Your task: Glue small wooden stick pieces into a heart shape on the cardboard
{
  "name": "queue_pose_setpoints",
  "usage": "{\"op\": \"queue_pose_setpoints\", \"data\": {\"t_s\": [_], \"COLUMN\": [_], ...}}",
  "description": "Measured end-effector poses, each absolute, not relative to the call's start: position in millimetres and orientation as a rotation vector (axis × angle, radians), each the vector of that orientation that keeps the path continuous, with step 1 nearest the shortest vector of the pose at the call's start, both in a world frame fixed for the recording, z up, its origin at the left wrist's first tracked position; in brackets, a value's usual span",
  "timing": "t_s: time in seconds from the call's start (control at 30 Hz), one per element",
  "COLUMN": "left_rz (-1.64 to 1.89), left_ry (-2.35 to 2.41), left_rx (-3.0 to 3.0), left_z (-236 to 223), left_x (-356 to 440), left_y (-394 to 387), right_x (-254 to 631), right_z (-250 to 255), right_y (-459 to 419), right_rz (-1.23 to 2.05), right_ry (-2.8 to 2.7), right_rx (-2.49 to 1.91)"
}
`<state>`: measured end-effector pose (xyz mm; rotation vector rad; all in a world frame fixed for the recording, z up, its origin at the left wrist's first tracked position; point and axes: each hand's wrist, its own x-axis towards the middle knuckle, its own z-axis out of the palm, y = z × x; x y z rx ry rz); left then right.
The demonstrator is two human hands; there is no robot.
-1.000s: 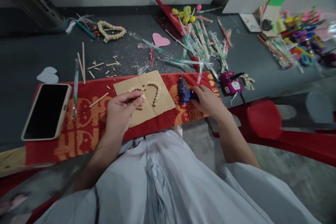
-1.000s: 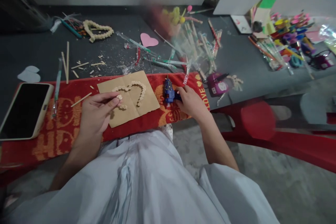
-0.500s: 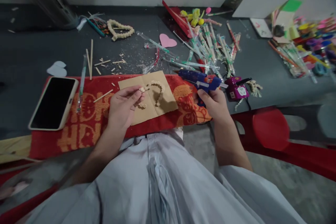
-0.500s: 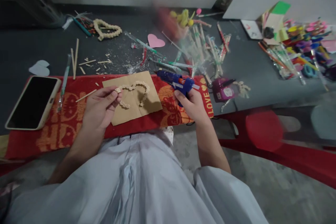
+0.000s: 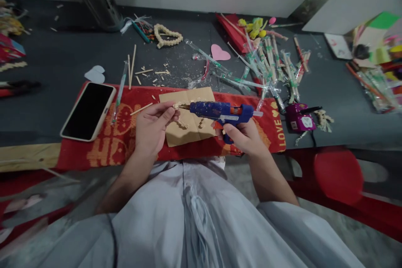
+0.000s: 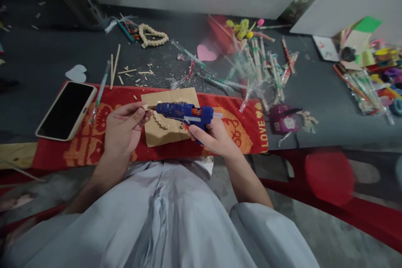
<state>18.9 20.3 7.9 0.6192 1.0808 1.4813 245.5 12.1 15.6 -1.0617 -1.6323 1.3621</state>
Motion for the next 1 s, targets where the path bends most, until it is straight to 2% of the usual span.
{"op": "queue_pose_setpoints", "data": {"t_s": [0.4, 0.73, 1.0], "left_rz": [1.476, 1.465, 1.454], "left_ry": [1.122, 1.138, 1.13], "left_rx": [0.654, 0.693, 0.699], "left_z": [5.6, 5.6, 4.6], "left_x": [11.1, 7.4, 5.8], "left_y": [17.0, 15.9, 15.1], "right_x": [240.5, 241.3, 240.1], "right_z": [17.6, 23.1, 24.9], "right_y": [16.3, 20.1, 20.9], "right_rz": [1.384, 1.17, 1.218], "right_ry": [-1.718, -1.93, -1.922], "right_rx": [-1.08, -1.094, -1.144]}}
